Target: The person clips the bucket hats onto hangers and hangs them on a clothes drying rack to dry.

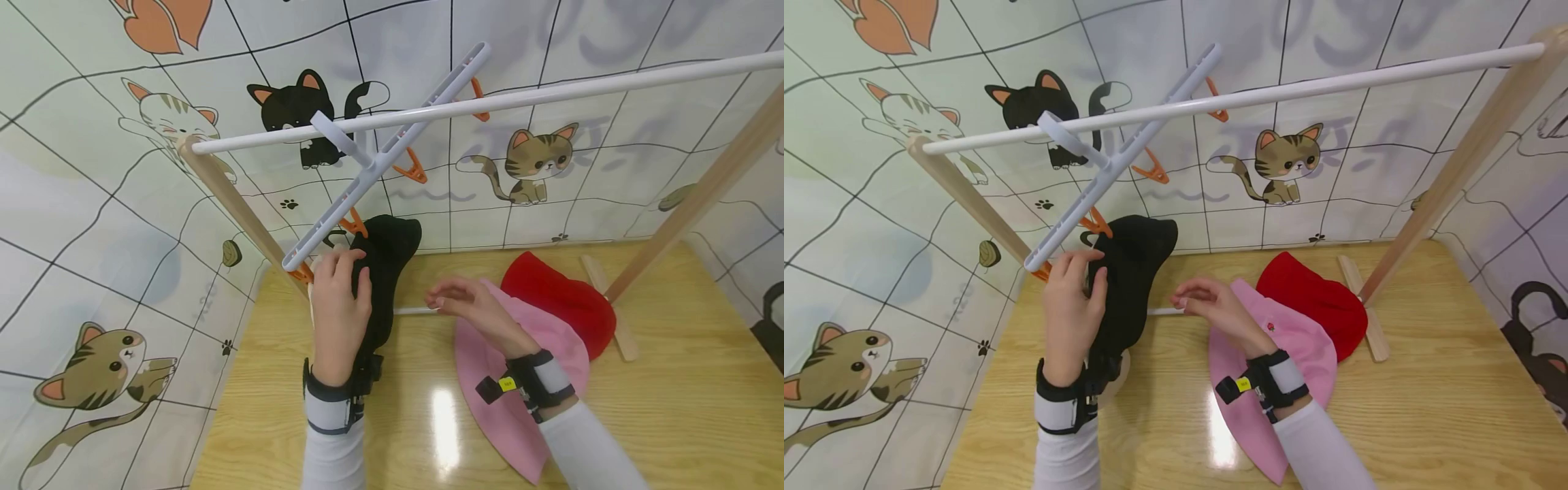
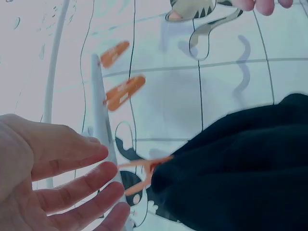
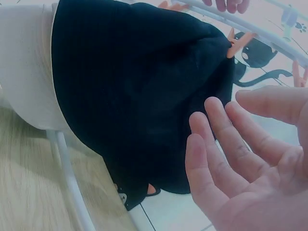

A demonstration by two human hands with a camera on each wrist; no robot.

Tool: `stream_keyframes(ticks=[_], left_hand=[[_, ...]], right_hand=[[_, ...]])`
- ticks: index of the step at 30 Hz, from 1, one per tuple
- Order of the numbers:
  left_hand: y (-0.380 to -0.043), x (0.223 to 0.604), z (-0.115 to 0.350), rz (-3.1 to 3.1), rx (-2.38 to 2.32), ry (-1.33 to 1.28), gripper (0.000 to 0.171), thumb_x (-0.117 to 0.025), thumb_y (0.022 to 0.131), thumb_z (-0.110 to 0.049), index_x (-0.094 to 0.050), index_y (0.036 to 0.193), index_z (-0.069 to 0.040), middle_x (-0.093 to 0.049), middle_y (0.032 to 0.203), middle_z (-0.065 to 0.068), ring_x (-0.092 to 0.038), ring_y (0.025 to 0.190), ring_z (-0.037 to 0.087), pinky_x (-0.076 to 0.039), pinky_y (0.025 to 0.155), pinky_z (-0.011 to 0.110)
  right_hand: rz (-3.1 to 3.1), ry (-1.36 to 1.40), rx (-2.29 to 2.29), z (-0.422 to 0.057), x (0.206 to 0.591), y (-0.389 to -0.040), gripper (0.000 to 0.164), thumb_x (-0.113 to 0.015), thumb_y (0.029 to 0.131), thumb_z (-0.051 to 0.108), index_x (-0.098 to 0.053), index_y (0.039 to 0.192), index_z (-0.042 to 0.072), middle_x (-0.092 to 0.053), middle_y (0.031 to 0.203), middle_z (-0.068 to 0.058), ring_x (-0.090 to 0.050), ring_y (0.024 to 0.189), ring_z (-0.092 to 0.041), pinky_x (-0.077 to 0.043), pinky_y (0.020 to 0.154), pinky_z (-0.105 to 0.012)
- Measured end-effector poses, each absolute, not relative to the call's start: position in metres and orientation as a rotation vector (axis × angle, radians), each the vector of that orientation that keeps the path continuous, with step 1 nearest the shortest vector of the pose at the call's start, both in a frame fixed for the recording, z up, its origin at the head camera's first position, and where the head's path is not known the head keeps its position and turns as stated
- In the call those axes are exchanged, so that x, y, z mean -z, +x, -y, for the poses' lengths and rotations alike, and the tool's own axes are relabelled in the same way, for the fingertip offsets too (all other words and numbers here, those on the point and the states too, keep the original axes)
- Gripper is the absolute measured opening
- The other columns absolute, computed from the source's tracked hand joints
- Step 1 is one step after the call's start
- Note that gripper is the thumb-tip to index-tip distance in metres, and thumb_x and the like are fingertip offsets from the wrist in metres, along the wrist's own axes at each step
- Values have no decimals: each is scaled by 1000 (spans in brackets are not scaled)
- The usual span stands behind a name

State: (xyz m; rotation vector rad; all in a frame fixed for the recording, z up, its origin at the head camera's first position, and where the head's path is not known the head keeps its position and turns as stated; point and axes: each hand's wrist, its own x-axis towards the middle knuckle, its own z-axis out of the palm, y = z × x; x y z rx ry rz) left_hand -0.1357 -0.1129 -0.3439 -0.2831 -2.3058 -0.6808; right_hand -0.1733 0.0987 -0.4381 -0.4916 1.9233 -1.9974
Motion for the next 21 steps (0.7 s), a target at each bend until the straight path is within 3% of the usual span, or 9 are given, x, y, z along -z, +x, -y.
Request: stream_keyframes(ticks=[5, 14, 21], left_hand=[[-131, 360, 96, 2327, 698, -351, 15, -58, 85, -4, -60, 99, -2, -59, 97, 14, -53, 90, 28, -49, 76, 40], [-125, 416, 56, 2462, 636, -499, 11, -60, 81, -2, -62, 92, -4, -61, 91, 12, -54, 86, 24, -53, 68, 33], [-134, 461, 38, 2620, 566, -558, 10, -60, 80, -4, -62, 90, -3, -63, 91, 12, -56, 86, 24, -51, 73, 34]], right_hand=[[-1969, -436, 2009, -112, 438, -164, 32, -61, 87, 17, -55, 114, 1, -59, 114, -20, -59, 104, -32, -50, 89, -34], [-2122, -378, 1959, -141, 419, -155, 33, -58, 89, 19, -54, 118, 4, -61, 114, -15, -60, 100, -23, -49, 87, -28], [-2213, -332, 1871, -160, 404, -144, 36, -60, 88, 26, -54, 121, 11, -62, 115, -12, -59, 104, -24, -48, 84, -38]])
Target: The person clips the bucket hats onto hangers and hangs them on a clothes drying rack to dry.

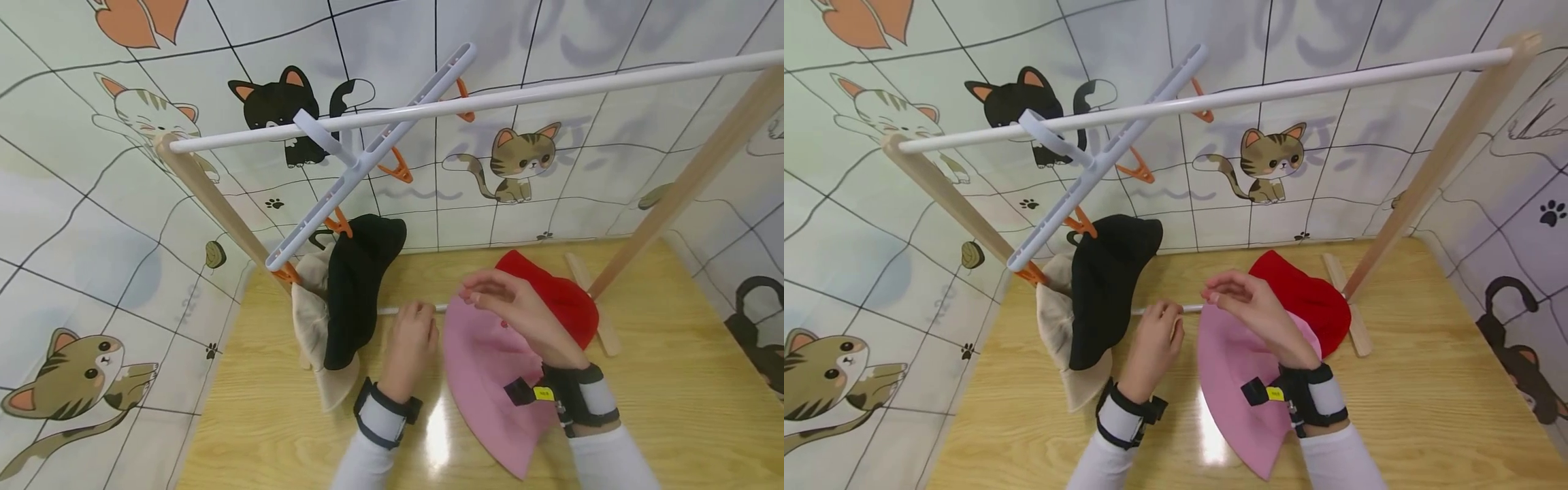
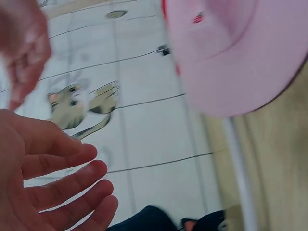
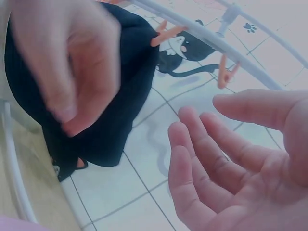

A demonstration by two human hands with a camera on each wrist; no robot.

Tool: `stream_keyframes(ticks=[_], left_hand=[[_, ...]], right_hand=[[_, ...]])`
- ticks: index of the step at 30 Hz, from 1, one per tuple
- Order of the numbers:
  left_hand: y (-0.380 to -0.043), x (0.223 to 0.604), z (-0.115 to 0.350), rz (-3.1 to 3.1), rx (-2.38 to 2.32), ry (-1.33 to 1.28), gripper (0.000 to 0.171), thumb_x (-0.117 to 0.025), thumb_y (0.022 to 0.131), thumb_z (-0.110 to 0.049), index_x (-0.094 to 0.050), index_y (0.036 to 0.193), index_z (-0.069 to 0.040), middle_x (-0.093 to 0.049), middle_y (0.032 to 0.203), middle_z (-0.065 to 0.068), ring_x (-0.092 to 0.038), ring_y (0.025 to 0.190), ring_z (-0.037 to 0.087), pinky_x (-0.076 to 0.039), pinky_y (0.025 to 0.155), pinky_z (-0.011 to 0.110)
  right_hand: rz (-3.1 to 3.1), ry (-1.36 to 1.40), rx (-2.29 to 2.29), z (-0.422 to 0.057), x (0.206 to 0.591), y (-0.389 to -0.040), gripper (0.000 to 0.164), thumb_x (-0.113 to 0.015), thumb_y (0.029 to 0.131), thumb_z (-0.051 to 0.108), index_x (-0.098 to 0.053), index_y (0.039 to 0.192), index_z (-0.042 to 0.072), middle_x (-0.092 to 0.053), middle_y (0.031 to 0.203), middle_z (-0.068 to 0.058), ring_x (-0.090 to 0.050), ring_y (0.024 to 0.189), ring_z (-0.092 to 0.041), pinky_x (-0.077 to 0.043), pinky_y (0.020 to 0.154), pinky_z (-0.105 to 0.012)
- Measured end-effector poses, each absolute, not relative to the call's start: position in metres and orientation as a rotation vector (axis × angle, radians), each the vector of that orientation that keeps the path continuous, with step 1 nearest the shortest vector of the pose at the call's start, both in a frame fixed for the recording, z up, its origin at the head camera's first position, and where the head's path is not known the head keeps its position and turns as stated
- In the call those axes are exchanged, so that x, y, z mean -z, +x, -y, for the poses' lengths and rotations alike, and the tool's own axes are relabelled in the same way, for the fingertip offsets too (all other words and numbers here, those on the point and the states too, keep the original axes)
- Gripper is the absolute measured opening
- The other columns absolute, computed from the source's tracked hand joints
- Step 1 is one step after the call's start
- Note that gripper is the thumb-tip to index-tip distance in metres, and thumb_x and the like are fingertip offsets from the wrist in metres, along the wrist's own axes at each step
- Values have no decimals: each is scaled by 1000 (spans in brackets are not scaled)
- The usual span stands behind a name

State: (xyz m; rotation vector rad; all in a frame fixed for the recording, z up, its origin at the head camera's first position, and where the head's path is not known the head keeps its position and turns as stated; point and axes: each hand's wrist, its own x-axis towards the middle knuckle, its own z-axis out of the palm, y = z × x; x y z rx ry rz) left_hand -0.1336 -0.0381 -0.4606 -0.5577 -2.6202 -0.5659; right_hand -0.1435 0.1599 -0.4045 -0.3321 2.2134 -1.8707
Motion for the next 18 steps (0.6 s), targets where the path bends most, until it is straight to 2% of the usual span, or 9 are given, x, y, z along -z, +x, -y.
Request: stream_keyframes(ticks=[5, 13, 18], left_hand=[[-137, 479, 26, 2688, 478, -592, 13, -63, 79, -8, -64, 91, -5, -64, 89, 9, -57, 81, 22, -51, 69, 32], [-135, 499, -3, 2699, 371, -672, 12, -64, 78, -14, -63, 88, -8, -65, 90, 6, -59, 79, 20, -50, 64, 33], [-130, 505, -26, 2733, 300, -736, 11, -63, 80, -16, -63, 89, -11, -66, 93, 4, -59, 83, 19, -51, 66, 31]], right_hand=[[-2278, -309, 1825, -171, 404, -138, 34, -59, 88, 29, -55, 120, 15, -63, 115, -12, -59, 104, -21, -49, 80, -39], [-2324, -279, 1848, -198, 423, -136, 35, -59, 88, 25, -54, 118, 8, -64, 110, -11, -62, 98, -14, -52, 80, -22], [-2436, -266, 1775, -223, 436, -132, 33, -57, 90, 24, -55, 118, 7, -65, 108, -5, -62, 96, -10, -50, 80, -19]])
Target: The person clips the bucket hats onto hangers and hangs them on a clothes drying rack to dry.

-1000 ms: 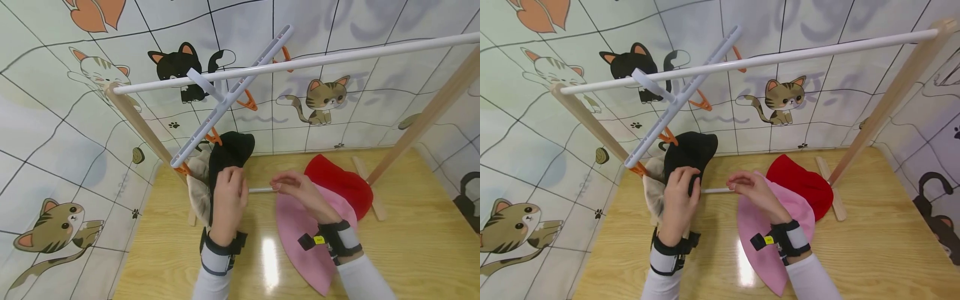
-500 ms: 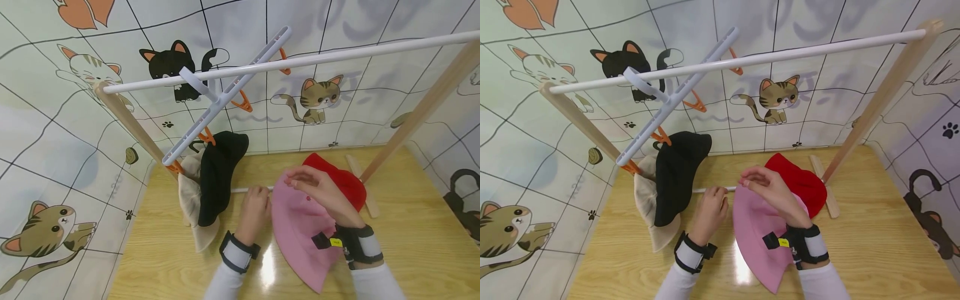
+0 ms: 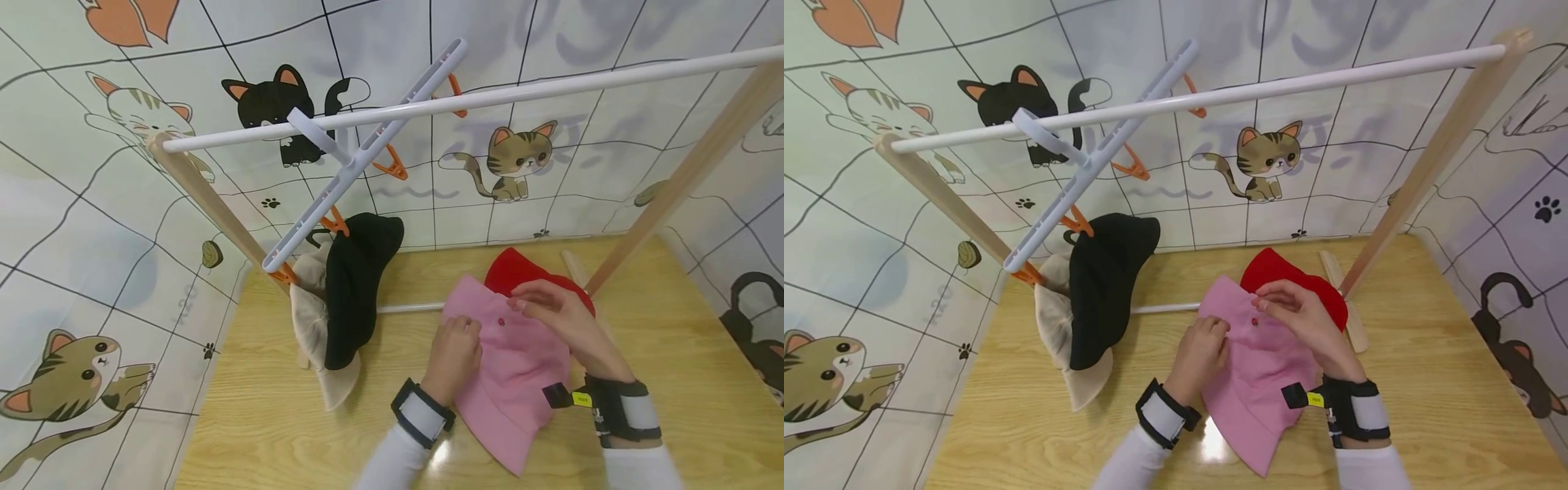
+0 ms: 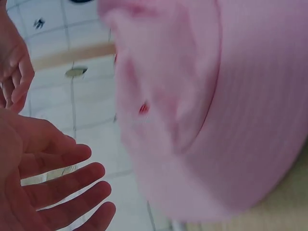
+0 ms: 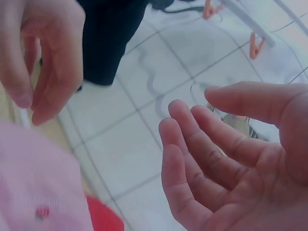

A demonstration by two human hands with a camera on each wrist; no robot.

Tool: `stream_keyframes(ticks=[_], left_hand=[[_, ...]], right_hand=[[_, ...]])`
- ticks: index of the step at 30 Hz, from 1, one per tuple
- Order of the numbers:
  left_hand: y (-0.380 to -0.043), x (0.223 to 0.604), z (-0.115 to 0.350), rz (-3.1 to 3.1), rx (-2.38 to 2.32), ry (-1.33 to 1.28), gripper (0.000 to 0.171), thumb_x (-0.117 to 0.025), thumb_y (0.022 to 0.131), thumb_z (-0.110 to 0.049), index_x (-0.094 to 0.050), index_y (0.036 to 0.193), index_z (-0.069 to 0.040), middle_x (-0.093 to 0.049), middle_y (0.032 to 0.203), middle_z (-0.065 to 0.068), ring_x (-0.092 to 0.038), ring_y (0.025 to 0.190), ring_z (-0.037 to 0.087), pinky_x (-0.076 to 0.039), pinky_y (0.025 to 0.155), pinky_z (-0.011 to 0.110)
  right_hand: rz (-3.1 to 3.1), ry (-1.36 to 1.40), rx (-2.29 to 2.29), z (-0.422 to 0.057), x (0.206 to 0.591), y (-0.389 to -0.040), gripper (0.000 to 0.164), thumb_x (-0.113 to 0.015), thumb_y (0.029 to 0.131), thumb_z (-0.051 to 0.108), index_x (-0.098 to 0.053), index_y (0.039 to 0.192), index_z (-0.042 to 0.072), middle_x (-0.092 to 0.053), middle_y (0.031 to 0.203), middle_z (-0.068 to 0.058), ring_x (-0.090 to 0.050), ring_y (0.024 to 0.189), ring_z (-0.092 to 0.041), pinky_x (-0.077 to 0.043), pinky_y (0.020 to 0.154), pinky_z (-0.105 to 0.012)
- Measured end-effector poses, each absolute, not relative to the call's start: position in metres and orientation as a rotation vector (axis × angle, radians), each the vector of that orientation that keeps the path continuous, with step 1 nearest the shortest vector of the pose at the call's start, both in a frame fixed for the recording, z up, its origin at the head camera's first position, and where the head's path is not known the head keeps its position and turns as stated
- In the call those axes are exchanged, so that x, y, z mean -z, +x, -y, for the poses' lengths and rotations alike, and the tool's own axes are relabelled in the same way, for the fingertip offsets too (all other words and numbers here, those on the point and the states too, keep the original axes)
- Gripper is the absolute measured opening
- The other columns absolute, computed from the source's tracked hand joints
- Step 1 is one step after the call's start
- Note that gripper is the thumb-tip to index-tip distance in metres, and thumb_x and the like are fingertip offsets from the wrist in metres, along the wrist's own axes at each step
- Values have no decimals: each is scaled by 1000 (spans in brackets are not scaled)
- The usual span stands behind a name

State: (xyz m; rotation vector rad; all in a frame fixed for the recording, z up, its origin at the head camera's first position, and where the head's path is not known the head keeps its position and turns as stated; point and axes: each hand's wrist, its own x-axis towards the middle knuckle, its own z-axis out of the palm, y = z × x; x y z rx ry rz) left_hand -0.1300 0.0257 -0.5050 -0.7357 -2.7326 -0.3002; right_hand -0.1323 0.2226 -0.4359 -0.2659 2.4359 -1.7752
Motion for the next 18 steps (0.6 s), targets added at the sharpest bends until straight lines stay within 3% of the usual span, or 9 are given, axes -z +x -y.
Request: stream_keyframes(ticks=[2, 9, 14, 18], left_hand=[[-128, 509, -35, 2747, 269, -759, 11, -63, 81, -18, -63, 90, -12, -66, 94, 3, -59, 83, 18, -51, 64, 30], [-120, 520, -64, 2725, 243, -841, 7, -62, 81, -21, -59, 81, -16, -64, 87, -1, -58, 75, 14, -46, 55, 27], [-116, 519, -84, 2725, 261, -945, 9, -60, 84, -25, -58, 86, -17, -61, 87, -2, -55, 77, 10, -46, 58, 20], [-112, 515, -99, 2813, 279, -1037, 25, -60, 86, -31, -59, 109, -23, -59, 90, -4, -52, 85, 7, -46, 67, 15]], right_hand=[[-2488, -242, 1708, -232, 441, -130, 33, -57, 90, 25, -55, 118, 8, -64, 109, -6, -62, 96, -8, -50, 81, -21], [-2566, -139, 1532, -258, 457, -119, 38, -56, 90, 31, -53, 119, 7, -59, 113, -10, -54, 97, -6, -49, 82, -45], [-2563, -96, 1504, -272, 463, -109, 41, -55, 90, 30, -51, 121, 4, -56, 112, -7, -50, 96, -6, -50, 77, -40], [-2558, -82, 1529, -281, 469, -100, 41, -54, 91, 29, -50, 121, 2, -58, 109, 0, -54, 94, -8, -51, 76, -32]])
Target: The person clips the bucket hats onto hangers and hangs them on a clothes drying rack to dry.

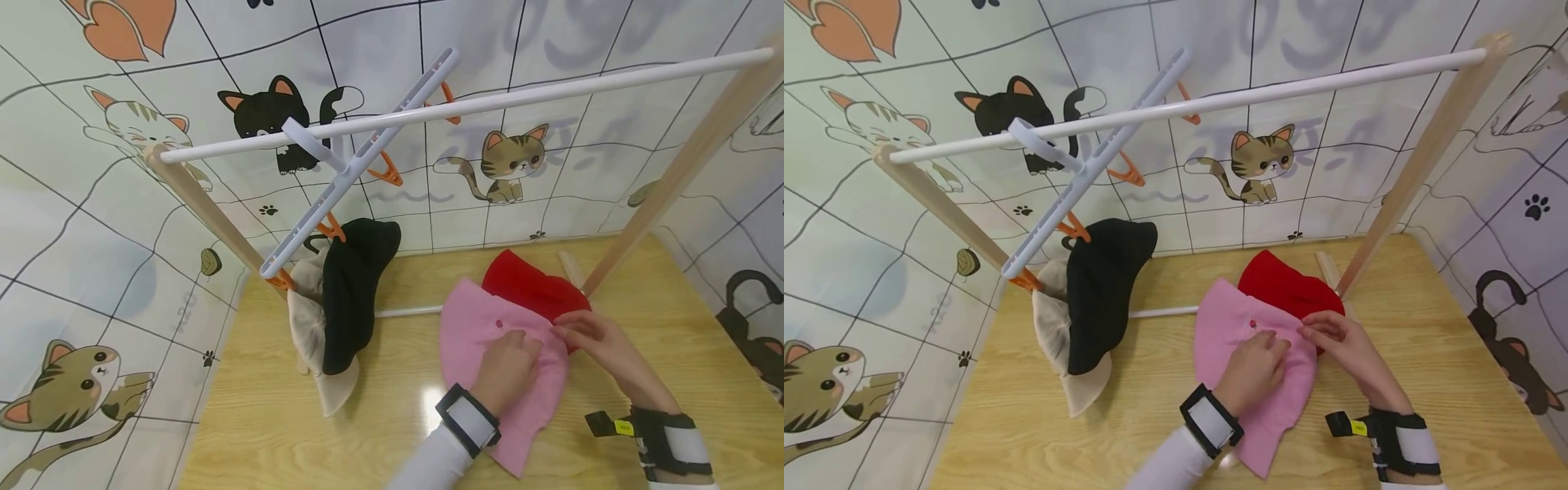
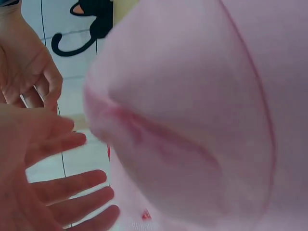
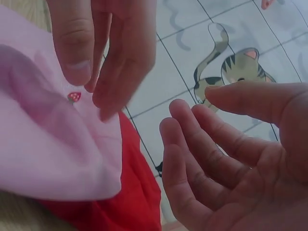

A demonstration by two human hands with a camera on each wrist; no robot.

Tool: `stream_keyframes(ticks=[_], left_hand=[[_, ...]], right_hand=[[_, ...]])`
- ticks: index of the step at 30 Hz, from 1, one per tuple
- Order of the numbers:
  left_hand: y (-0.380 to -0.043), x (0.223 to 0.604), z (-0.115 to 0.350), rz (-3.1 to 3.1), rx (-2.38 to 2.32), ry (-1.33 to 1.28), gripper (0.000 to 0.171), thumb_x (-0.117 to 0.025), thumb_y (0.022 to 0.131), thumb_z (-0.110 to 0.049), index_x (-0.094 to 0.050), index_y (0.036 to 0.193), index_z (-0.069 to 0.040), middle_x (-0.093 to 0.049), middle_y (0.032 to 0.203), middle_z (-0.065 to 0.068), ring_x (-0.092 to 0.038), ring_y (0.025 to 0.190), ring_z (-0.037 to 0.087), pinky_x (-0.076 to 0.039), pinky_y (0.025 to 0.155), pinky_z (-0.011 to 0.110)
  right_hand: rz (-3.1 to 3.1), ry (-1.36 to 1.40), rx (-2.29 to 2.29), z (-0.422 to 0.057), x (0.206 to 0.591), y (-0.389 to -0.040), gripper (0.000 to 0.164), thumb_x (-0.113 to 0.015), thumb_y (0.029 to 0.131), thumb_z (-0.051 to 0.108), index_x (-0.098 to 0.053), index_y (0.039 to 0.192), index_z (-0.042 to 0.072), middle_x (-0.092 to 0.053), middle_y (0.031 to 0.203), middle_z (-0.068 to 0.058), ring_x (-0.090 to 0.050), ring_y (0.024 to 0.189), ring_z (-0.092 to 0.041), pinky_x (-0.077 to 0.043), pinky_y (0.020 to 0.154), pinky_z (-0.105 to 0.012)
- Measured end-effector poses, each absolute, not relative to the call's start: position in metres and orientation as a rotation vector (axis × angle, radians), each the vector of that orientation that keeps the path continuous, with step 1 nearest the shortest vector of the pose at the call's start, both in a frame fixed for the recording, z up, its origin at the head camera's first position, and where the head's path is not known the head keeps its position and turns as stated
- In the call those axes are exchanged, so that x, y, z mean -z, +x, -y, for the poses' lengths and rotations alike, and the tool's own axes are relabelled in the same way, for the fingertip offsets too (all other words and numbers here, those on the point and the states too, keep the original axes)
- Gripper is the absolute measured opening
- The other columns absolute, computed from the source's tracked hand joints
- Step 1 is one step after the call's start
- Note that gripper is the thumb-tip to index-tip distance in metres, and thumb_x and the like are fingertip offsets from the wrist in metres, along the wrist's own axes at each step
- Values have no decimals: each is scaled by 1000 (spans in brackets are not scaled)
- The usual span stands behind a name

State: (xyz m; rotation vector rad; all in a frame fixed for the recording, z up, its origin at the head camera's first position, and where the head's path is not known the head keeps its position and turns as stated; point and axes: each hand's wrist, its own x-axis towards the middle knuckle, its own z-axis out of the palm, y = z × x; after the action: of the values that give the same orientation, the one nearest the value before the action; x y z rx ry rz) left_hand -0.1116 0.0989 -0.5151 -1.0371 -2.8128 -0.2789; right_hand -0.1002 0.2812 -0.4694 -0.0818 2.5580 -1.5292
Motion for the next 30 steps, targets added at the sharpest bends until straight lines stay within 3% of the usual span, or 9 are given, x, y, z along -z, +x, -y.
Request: stream_keyframes(ticks=[4, 7, 9, 14, 18, 23, 26, 30], left_hand=[[-101, 514, -111, 2982, 187, -1098, 45, -51, 90, -43, -43, 133, -38, -57, 119, -3, -45, 115, 17, -46, 90, 29], [-91, 517, -119, 3100, 100, -1049, 44, -43, 91, -51, -37, 134, -47, -45, 137, 2, -36, 128, 28, -40, 99, 41], [-87, 518, -122, 3115, 59, -996, 41, -40, 91, -53, -41, 132, -48, -43, 139, 6, -38, 127, 31, -39, 98, 43], [-83, 518, -124, 2999, 4, -942, 34, -43, 88, -57, -55, 113, -38, -59, 111, 0, -50, 106, 21, -41, 82, 33], [-82, 512, -121, 2952, -4, -918, 32, -50, 83, -59, -54, 98, -31, -60, 84, -8, -51, 82, 13, -38, 66, 27], [-82, 505, -116, 2969, -48, -821, 27, -63, 79, -50, -57, 92, -28, -63, 77, -9, -55, 71, 11, -38, 58, 25], [-83, 504, -112, 2956, -106, -772, 22, -70, 76, -38, -59, 91, -26, -64, 77, -9, -56, 69, 11, -37, 54, 24], [-84, 505, -106, 2972, -102, -697, 27, -77, 69, -31, -61, 89, -25, -64, 74, -8, -55, 66, 11, -37, 52, 25]], right_hand=[[-2560, -49, 1537, -288, 478, -94, 41, -53, 92, 28, -49, 122, 1, -61, 105, 8, -57, 91, -6, -51, 75, -27], [-2578, -34, 1531, -291, 484, -91, 40, -53, 92, 27, -50, 122, 0, -62, 102, 14, -57, 90, -2, -50, 76, -27], [-2598, -34, 1529, -290, 488, -89, 40, -54, 92, 27, -50, 121, 0, -61, 101, 17, -57, 90, 0, -50, 76, -26], [-2620, -38, 1554, -289, 491, -86, 40, -54, 92, 25, -50, 121, -2, -61, 101, 18, -55, 90, 5, -51, 77, -24], [-2610, 1, 1546, -289, 492, -83, 43, -54, 91, 28, -49, 123, -1, -61, 101, 19, -58, 91, 3, -50, 78, -21], [-2583, 12, 1535, -289, 493, -83, 43, -52, 92, 29, -48, 124, 0, -60, 101, 18, -60, 91, -2, -52, 79, -26], [-2556, -20, 1566, -290, 494, -83, 42, -51, 93, 26, -47, 123, -3, -61, 101, 17, -60, 91, -3, -52, 77, -21], [-2537, -37, 1587, -290, 494, -83, 41, -50, 94, 25, -46, 122, -5, -61, 100, 17, -59, 90, 0, -51, 76, -17]])
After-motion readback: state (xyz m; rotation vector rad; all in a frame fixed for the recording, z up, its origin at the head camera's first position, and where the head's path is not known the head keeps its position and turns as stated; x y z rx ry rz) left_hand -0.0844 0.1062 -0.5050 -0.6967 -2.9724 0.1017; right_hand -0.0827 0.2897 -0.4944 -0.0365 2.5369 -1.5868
